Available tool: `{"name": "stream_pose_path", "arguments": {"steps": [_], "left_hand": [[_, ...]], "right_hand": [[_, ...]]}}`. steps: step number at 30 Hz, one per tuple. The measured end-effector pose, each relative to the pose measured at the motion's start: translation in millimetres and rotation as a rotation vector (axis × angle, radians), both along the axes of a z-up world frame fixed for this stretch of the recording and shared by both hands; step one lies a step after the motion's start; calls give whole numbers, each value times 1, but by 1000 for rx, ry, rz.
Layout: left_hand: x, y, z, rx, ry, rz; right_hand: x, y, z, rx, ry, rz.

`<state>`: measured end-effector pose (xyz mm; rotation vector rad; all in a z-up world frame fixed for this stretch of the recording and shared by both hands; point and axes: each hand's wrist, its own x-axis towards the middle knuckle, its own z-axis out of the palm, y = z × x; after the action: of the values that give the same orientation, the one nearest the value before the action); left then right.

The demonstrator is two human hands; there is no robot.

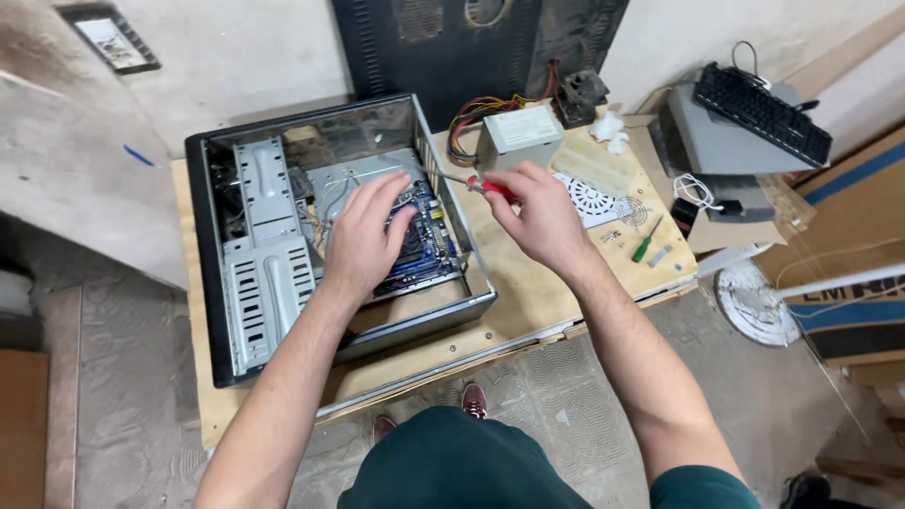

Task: The person removes the power supply unit from a desktop computer case and sets it aside. They then use a screwdriver to loosen and remove the CPU cooler from the motherboard, disconnecting its fan cable. Finally, they remove a graphics card from the motherboard and place it on the table.

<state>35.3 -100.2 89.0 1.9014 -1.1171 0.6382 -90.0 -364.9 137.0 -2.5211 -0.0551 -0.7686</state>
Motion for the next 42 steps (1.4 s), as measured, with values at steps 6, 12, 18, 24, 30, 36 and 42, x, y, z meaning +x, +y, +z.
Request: {"name": "stream_pose_path", "arguments": {"steps": [6,12,18,24,30,36,42], "left_hand": [[26,-3,-24,83,207,-112],[51,-4,-58,2,386,-117],[68,2,-101,-61,499,-3],[60,-1,-86,-49,511,-31],[63,-1,-90,35,518,-34],[65,4,-88,94,526,-23],[68,6,-98,112,531,-16]], "right_hand": [[53,48,-8,117,-50,137],[89,87,-17,243,-129,200],[125,100,-84,388,-136,240],[127,91,-121,451,-194,198],[128,90,-127,452,-203,224],[125,93,-127,437,-209,236],[124,97,-124,417,-222,235]]}}
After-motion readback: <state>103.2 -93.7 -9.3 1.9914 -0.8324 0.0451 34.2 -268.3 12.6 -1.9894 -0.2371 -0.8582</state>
